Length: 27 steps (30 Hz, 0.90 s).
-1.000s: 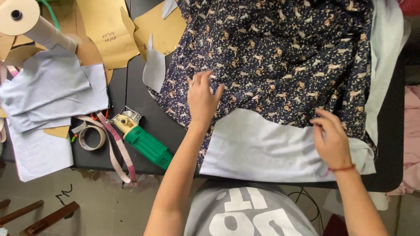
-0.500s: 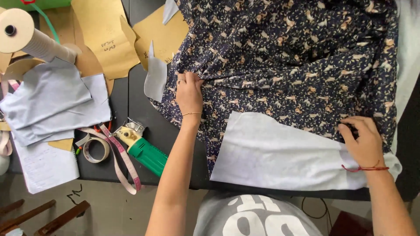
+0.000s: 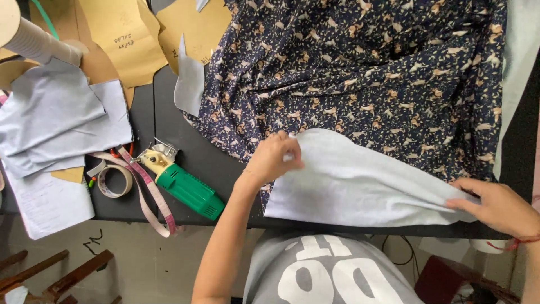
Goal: Tracing a pattern onto fabric with a pen and cutting it out using an electric rotary cutter.
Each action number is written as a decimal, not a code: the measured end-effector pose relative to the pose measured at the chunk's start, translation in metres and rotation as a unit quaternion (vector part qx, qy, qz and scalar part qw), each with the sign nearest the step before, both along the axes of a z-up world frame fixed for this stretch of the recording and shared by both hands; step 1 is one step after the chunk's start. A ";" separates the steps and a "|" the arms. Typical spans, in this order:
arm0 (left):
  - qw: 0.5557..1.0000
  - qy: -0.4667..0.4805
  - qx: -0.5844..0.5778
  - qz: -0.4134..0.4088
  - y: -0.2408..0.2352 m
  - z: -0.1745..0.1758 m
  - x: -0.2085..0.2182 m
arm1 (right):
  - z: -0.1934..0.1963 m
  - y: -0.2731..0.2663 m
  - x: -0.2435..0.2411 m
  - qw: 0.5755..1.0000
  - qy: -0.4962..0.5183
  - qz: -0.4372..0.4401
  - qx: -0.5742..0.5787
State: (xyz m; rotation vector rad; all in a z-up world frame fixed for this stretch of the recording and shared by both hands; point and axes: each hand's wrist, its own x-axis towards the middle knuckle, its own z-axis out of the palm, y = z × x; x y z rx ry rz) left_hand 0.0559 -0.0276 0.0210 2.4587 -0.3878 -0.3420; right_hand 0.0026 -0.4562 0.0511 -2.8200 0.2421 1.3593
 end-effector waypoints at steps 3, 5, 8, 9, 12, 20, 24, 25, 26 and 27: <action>0.944 0.164 -0.253 -0.133 0.022 0.048 -0.021 | -0.004 -0.021 -0.015 0.992 0.089 -0.045 0.075; 0.961 0.169 -0.215 -0.038 0.024 0.055 -0.037 | 0.003 -0.021 -0.022 0.980 0.198 0.023 0.000; 0.980 0.094 -0.091 0.149 0.009 0.027 -0.021 | -0.002 -0.023 -0.030 0.979 0.198 -0.022 0.052; 0.981 0.085 -0.091 0.152 0.001 0.012 -0.013 | 0.000 -0.015 -0.024 0.980 0.189 -0.018 0.053; 0.984 0.070 -0.034 0.158 -0.029 -0.035 -0.002 | 0.014 0.000 -0.018 0.996 0.091 0.021 -0.005; 0.997 0.043 -0.051 0.035 -0.027 -0.009 -0.013 | -0.019 -0.059 -0.049 0.975 -0.100 -0.126 0.153; 0.904 0.227 -0.344 -0.116 0.029 0.044 -0.052 | -0.066 -0.137 -0.091 0.985 0.070 -0.103 0.123; 0.839 0.354 -0.394 -0.125 0.040 0.052 -0.063 | -0.049 -0.120 -0.083 0.942 0.211 -0.216 0.143; 0.755 0.474 -0.435 -0.130 0.051 0.061 -0.075 | -0.031 -0.103 -0.075 0.868 0.343 -0.325 0.156; 0.755 0.471 -0.437 -0.127 0.051 0.062 -0.077 | -0.045 -0.126 -0.076 0.870 0.342 -0.321 0.154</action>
